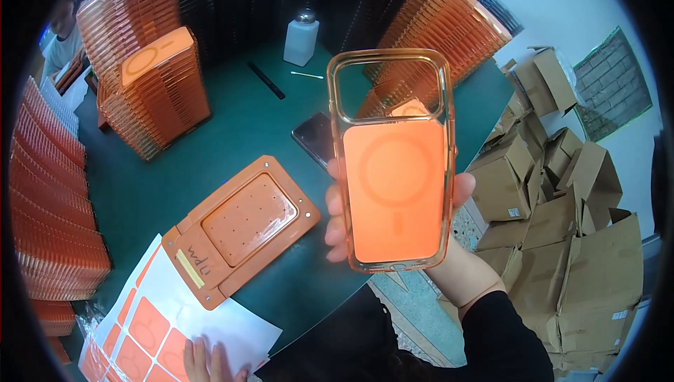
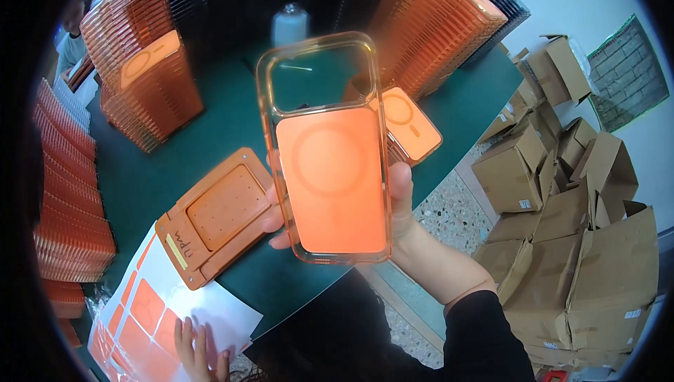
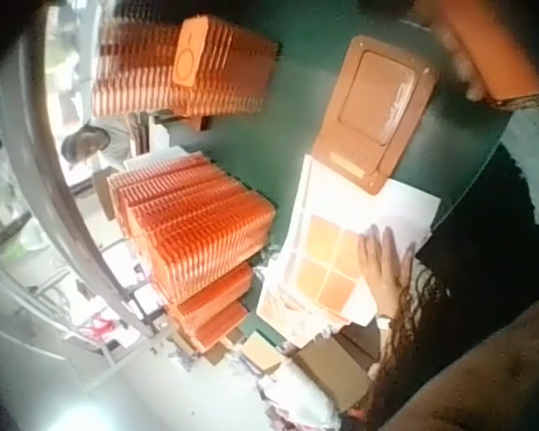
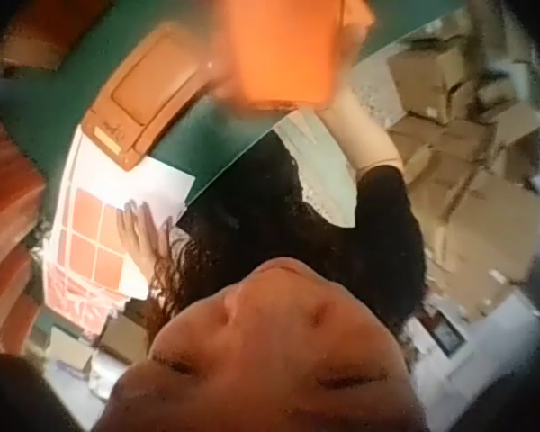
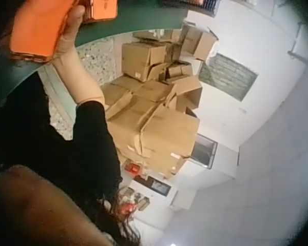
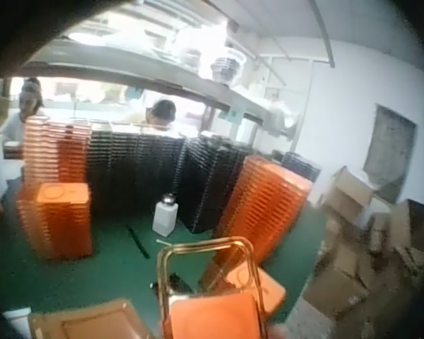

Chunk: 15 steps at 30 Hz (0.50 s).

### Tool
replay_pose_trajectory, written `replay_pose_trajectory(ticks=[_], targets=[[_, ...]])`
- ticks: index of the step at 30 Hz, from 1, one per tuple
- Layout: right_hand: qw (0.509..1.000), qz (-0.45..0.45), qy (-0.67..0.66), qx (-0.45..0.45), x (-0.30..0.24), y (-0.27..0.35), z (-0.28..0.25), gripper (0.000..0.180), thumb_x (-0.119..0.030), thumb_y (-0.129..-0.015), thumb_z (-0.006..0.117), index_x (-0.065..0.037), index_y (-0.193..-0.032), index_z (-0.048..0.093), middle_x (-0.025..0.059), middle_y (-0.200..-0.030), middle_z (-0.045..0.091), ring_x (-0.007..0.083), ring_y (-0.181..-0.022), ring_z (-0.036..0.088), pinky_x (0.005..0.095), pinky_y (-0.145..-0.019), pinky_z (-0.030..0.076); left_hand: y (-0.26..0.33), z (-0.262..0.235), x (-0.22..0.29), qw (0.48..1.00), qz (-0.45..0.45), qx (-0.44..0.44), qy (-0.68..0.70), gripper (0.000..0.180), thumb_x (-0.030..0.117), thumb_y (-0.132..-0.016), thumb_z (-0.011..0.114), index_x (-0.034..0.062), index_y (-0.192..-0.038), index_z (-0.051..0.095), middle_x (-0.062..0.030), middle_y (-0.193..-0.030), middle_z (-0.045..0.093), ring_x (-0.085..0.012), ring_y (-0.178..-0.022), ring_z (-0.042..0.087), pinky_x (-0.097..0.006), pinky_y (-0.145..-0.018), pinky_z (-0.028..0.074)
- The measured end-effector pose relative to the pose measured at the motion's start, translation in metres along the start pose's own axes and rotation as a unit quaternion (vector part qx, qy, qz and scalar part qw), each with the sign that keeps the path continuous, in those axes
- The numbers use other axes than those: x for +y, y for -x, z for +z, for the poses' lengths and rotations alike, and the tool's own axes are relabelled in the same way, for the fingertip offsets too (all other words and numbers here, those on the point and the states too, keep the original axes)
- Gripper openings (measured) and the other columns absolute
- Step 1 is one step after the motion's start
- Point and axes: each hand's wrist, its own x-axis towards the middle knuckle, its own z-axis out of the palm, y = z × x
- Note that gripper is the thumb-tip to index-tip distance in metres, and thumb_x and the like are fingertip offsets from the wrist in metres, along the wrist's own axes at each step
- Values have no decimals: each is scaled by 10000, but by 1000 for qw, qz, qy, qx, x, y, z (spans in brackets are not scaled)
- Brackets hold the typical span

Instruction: Peeling stickers and applying them into clear phone case shells using a specialized placement jig.

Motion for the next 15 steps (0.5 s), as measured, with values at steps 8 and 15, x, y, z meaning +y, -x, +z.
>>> replay_pose_trajectory(ticks=[8,15], targets=[[1000,-6,-14,11,-5,7,7,1355,-764,-601,820,47,-1516,236,274,-1341,486,488,-1235,554,643,-1058,444,14,15,-6,1000,9,-22,-15,640,57,-826,777,26,-1412,522,-273,-1487,442,-518,-1361,400,-593,-1114,348],[999,-27,28,14,-19,16,15,1331,-773,-625,799,48,-1513,243,286,-1362,486,491,-1232,559,650,-1059,437,22,12,-8,999,22,-44,3,655,107,-831,779,18,-1421,509,-294,-1508,402,-549,-1369,366,-623,-1118,323]])
